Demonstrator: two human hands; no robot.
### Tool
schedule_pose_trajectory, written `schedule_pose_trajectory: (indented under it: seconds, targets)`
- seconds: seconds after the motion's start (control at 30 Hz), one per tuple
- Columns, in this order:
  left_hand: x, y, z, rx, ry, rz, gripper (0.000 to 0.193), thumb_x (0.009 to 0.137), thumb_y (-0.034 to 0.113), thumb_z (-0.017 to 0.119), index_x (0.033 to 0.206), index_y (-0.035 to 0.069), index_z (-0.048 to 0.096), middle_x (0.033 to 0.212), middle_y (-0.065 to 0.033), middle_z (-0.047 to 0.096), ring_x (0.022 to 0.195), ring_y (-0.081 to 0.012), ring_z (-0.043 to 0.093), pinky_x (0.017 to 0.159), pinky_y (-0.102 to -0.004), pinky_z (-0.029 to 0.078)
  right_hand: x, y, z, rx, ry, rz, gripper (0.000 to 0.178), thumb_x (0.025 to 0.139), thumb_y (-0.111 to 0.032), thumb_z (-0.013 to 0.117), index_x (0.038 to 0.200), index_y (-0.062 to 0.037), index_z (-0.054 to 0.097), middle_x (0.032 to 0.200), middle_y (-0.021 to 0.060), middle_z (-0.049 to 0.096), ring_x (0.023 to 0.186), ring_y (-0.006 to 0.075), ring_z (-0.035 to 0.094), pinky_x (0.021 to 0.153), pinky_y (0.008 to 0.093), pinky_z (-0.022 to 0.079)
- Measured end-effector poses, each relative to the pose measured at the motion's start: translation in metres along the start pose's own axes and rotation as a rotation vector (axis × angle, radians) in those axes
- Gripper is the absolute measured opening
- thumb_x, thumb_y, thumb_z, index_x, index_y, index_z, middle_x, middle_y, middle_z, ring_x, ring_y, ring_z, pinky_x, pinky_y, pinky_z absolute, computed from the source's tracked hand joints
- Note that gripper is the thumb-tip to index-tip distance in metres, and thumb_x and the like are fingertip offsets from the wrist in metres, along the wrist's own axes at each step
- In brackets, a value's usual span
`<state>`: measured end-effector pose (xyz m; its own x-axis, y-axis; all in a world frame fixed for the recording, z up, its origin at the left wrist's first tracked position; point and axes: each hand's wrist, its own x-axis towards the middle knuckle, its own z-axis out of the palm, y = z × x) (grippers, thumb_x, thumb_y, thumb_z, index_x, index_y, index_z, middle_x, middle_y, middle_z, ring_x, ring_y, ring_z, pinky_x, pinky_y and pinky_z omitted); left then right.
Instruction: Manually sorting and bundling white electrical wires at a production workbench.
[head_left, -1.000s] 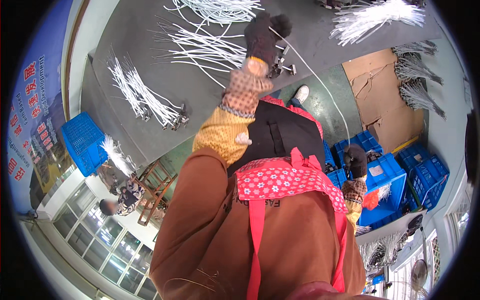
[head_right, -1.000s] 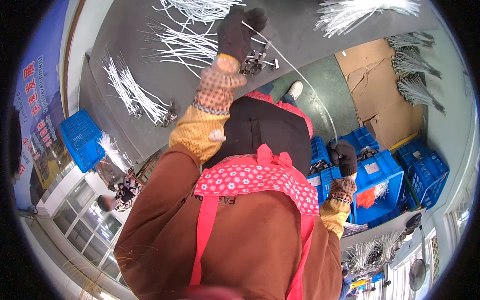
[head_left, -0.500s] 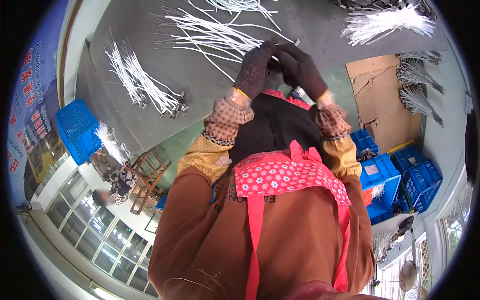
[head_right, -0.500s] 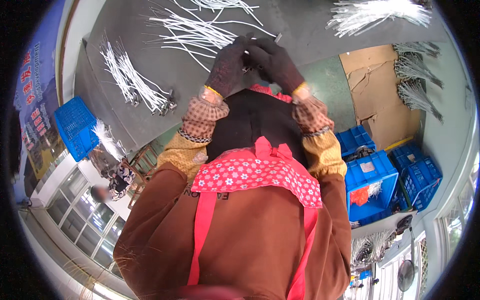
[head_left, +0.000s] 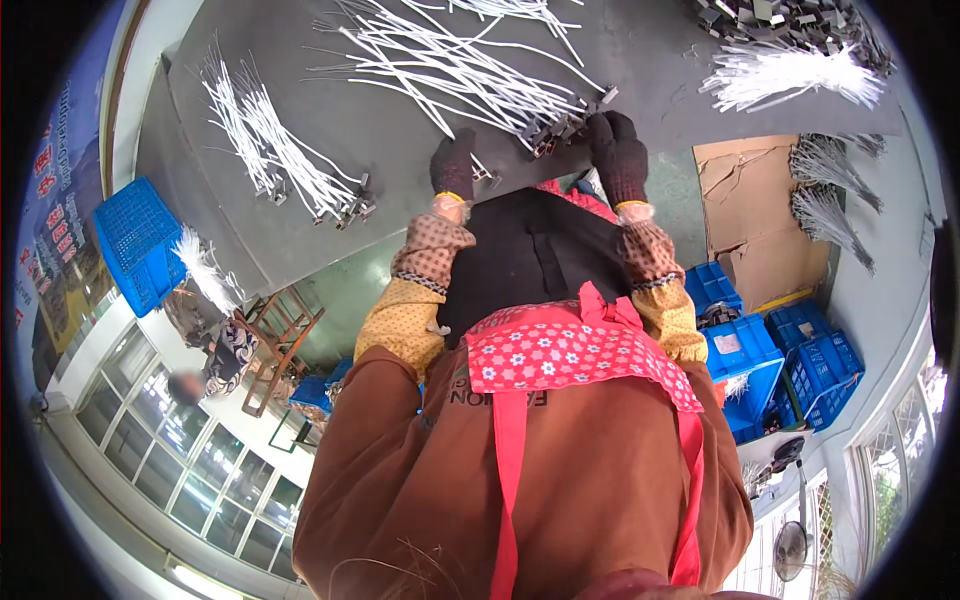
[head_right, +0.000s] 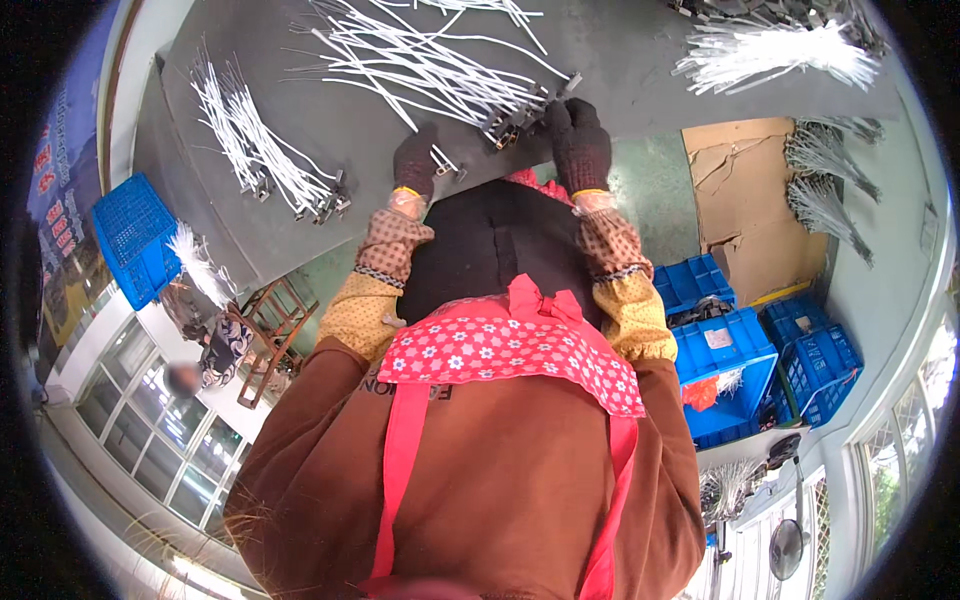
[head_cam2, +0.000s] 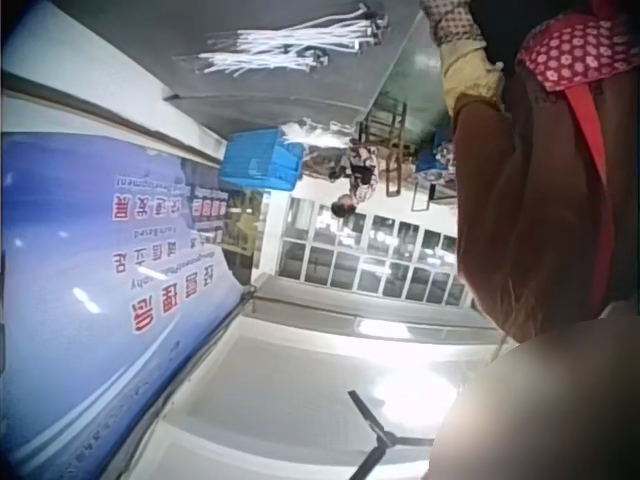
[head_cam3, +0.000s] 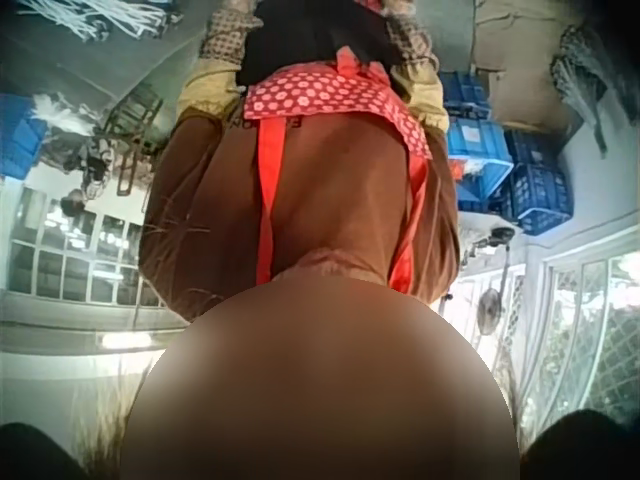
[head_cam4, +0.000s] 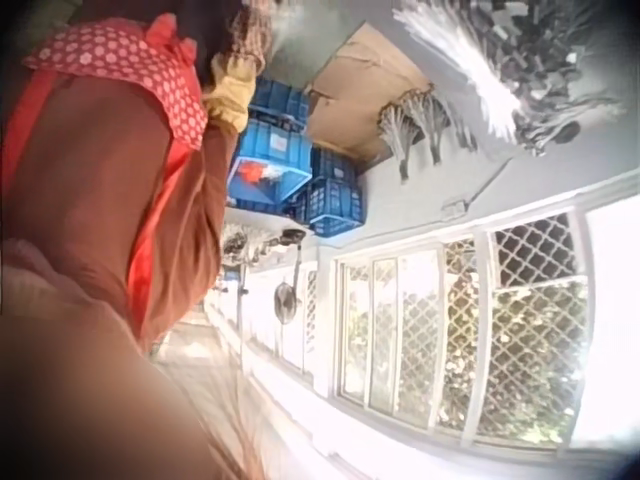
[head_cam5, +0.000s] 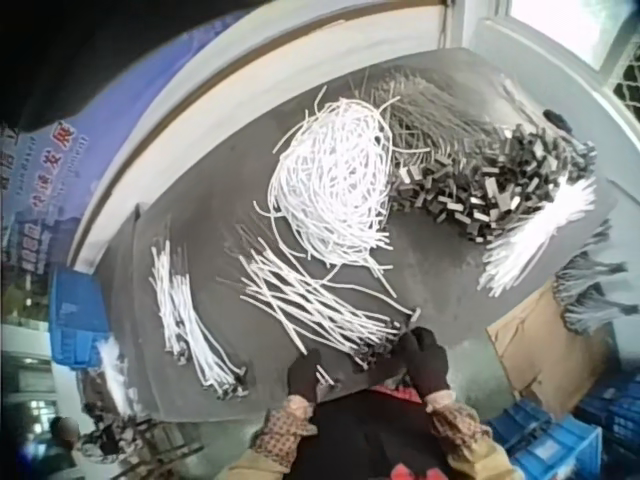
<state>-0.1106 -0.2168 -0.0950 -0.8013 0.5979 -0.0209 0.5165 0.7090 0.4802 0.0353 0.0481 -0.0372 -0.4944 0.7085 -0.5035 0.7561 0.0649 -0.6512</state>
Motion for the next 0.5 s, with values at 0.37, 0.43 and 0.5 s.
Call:
schedule_pose_trajectory:
  seconds: [0.37,0.43,0.5]
  targets:
    - [0.086,0.136,0.019,-0.485,0.167,-1.133,0.072,0.079,0.056,0.077,0.11,-0.009,0.067,0.101,-0.0137,0.07,0.088,-0.0196,0.063,0.073,-0.0375,0.052,0.046,-0.056,0.063,-0.235,0.084,-0.587,0.031,0.089,-0.04,0.067,0.108,-0.0178,0.077,0.099,0.0076,0.074,0.091,0.0311,0.069,0.084,0.0423,0.052]
    - [0.101,0.103,-0.008,-0.679,0.147,-1.147,0.078,0.078,0.055,0.078,0.12,-0.009,0.061,0.11,-0.0181,0.068,0.093,-0.023,0.065,0.076,-0.0379,0.053,0.035,-0.09,0.088,-0.224,0.051,-0.561,0.031,0.089,-0.039,0.067,0.108,-0.0175,0.077,0.098,0.0075,0.075,0.092,0.0309,0.069,0.085,0.0422,0.052]
    - [0.116,0.074,-0.028,-0.945,0.336,-0.996,0.067,0.08,0.047,0.078,0.116,-0.007,0.064,0.104,-0.0145,0.07,0.082,-0.0206,0.065,0.07,-0.0358,0.054,0.037,-0.122,0.122,-0.195,0.046,-0.571,0.031,0.09,-0.039,0.065,0.106,-0.0157,0.077,0.098,0.007,0.075,0.093,0.0305,0.069,0.085,0.0425,0.051]
